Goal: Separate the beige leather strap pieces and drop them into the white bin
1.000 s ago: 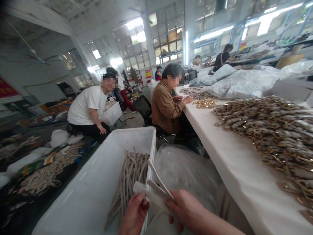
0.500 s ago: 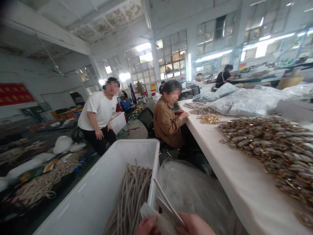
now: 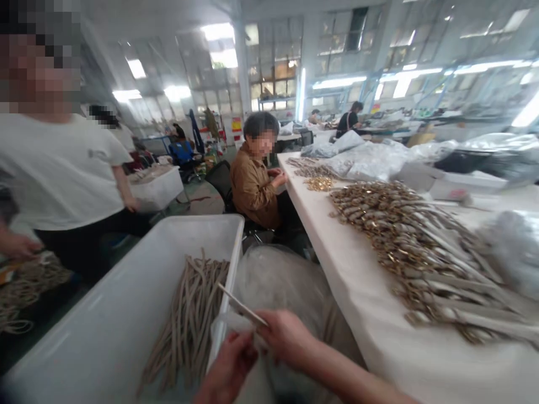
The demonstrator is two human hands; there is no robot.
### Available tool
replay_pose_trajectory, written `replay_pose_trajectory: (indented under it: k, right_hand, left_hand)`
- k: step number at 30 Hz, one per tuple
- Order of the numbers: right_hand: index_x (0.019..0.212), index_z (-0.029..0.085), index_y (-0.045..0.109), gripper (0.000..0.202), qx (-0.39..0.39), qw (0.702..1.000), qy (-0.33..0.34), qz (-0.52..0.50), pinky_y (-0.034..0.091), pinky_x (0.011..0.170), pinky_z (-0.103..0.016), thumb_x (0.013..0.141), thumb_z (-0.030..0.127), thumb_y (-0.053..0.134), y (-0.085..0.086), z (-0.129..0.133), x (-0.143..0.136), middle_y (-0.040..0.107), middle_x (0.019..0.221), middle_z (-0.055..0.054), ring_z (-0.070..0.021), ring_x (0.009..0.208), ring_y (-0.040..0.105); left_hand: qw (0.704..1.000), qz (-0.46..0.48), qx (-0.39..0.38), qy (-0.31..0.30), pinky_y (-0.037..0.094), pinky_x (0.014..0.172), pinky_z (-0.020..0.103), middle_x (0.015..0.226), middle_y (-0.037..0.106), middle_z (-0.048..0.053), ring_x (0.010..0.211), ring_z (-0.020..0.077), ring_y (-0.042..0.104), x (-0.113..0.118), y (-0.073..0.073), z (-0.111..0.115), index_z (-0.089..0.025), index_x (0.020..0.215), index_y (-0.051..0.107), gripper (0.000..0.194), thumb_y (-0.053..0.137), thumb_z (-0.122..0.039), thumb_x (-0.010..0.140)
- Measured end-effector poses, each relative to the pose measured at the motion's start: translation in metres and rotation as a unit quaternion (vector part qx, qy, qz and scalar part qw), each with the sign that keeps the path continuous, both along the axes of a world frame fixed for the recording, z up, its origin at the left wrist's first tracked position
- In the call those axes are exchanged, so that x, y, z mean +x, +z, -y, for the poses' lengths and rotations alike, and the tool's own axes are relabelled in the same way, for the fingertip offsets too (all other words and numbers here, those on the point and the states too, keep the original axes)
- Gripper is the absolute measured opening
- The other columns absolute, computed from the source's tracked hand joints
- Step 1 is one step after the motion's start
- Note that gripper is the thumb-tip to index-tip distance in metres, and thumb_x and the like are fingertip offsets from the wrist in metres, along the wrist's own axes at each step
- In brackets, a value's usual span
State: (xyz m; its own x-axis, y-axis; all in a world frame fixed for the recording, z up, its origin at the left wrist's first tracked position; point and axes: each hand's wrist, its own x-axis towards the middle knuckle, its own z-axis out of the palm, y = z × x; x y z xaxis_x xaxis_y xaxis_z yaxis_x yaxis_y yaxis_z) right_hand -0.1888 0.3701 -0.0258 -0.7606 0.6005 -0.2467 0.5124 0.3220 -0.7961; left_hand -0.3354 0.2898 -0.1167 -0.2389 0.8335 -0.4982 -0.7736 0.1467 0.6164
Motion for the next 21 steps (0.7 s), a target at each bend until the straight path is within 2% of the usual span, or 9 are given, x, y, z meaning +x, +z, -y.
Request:
replay_pose_trajectory:
  k: [2,3,5,7,9,12,16,18,21]
  right_hand:
    - [0.101,0.016,0.067,0.026,-0.02,1.0,-0.006,-0.019,0.043,0.047,-0.017,0.095,0.029,0.045,0.007,0.003,0.002,0.068,0.074,-0.002,-0.0103,0.051,0.061]
    - [0.103,0.016,0.067,0.026,-0.033,0.999,-0.011,-0.032,0.044,0.048,-0.016,0.095,0.029,0.047,0.01,0.004,0.005,0.068,0.076,-0.002,-0.0099,0.052,0.061]
    - [0.112,0.015,0.066,0.028,-0.088,0.993,-0.017,-0.071,0.047,0.048,-0.017,0.095,0.03,0.048,0.014,0.006,0.013,0.068,0.078,-0.003,-0.0098,0.053,0.061]
    - [0.115,0.015,0.065,0.029,-0.124,0.986,-0.022,-0.106,0.047,0.046,-0.017,0.095,0.029,0.05,0.016,0.008,0.019,0.068,0.079,-0.002,-0.0094,0.054,0.06]
    - [0.112,0.015,0.066,0.027,-0.13,0.984,-0.033,-0.117,0.045,0.042,-0.015,0.094,0.029,0.052,0.015,0.009,0.017,0.067,0.076,-0.001,-0.0069,0.048,0.054]
    - [0.109,0.016,0.067,0.024,-0.126,0.984,-0.047,-0.116,0.041,0.039,-0.013,0.094,0.029,0.053,0.008,0.012,0.002,0.066,0.072,0.001,-0.0039,0.042,0.048]
    - [0.107,0.016,0.068,0.027,-0.134,0.981,-0.04,-0.137,0.044,0.041,-0.015,0.092,0.035,0.056,-0.001,0.013,-0.025,0.066,0.075,0.0,-0.0089,0.054,0.058]
    - [0.106,0.016,0.069,0.032,-0.146,0.978,-0.037,-0.142,0.046,0.042,-0.018,0.09,0.042,0.059,-0.001,0.009,-0.033,0.066,0.077,-0.001,-0.0107,0.056,0.059]
    - [0.103,0.013,0.071,0.04,-0.161,0.972,-0.062,-0.159,0.046,0.044,-0.02,0.088,0.049,0.061,0.0,-0.004,-0.036,0.064,0.067,-0.001,-0.0094,0.049,0.054]
  left_hand:
    - [1.0,-0.019,0.009,-0.016,0.051,0.055,0.021,0.067,0.065,-0.001,0.054,0.0085,0.056,-0.008,0.029,0.006,-0.014,0.073,0.069,0.044,0.099,-0.031,0.046]
    - [1.0,-0.027,0.009,-0.001,0.051,0.055,0.019,0.063,0.062,-0.003,0.053,0.0072,0.054,-0.017,0.039,0.007,-0.014,0.07,0.066,0.041,0.098,-0.027,0.047]
    - [0.999,-0.034,0.005,0.028,0.051,0.054,0.019,0.057,0.057,-0.006,0.05,0.0057,0.051,-0.036,0.047,0.007,-0.014,0.063,0.062,0.039,0.096,-0.019,0.046]
    - [0.998,-0.036,-0.003,0.05,0.052,0.055,0.019,0.057,0.057,-0.006,0.05,0.0056,0.051,-0.05,0.046,0.007,-0.014,0.063,0.061,0.036,0.094,-0.016,0.047]
    - [0.999,-0.03,-0.008,0.044,0.053,0.056,0.02,0.058,0.058,-0.006,0.051,0.0058,0.052,-0.053,0.044,0.009,-0.014,0.064,0.061,0.035,0.093,-0.016,0.05]
    - [1.0,-0.016,0.003,0.001,0.053,0.057,0.02,0.058,0.057,-0.006,0.052,0.006,0.053,-0.043,0.046,0.013,-0.015,0.065,0.061,0.036,0.094,-0.019,0.053]
    - [0.999,-0.004,0.029,-0.039,0.055,0.061,0.022,0.058,0.057,-0.006,0.053,0.0068,0.054,-0.031,0.05,0.018,-0.014,0.071,0.067,0.036,0.096,-0.026,0.054]
    - [0.999,0.009,0.035,-0.036,0.055,0.062,0.022,0.058,0.057,-0.006,0.053,0.0066,0.053,-0.035,0.051,0.022,-0.013,0.076,0.07,0.039,0.097,-0.028,0.053]
    - [0.999,0.027,0.03,-0.002,0.053,0.059,0.02,0.06,0.058,-0.005,0.052,0.005,0.051,-0.051,0.052,0.034,-0.012,0.08,0.072,0.045,0.099,-0.027,0.048]
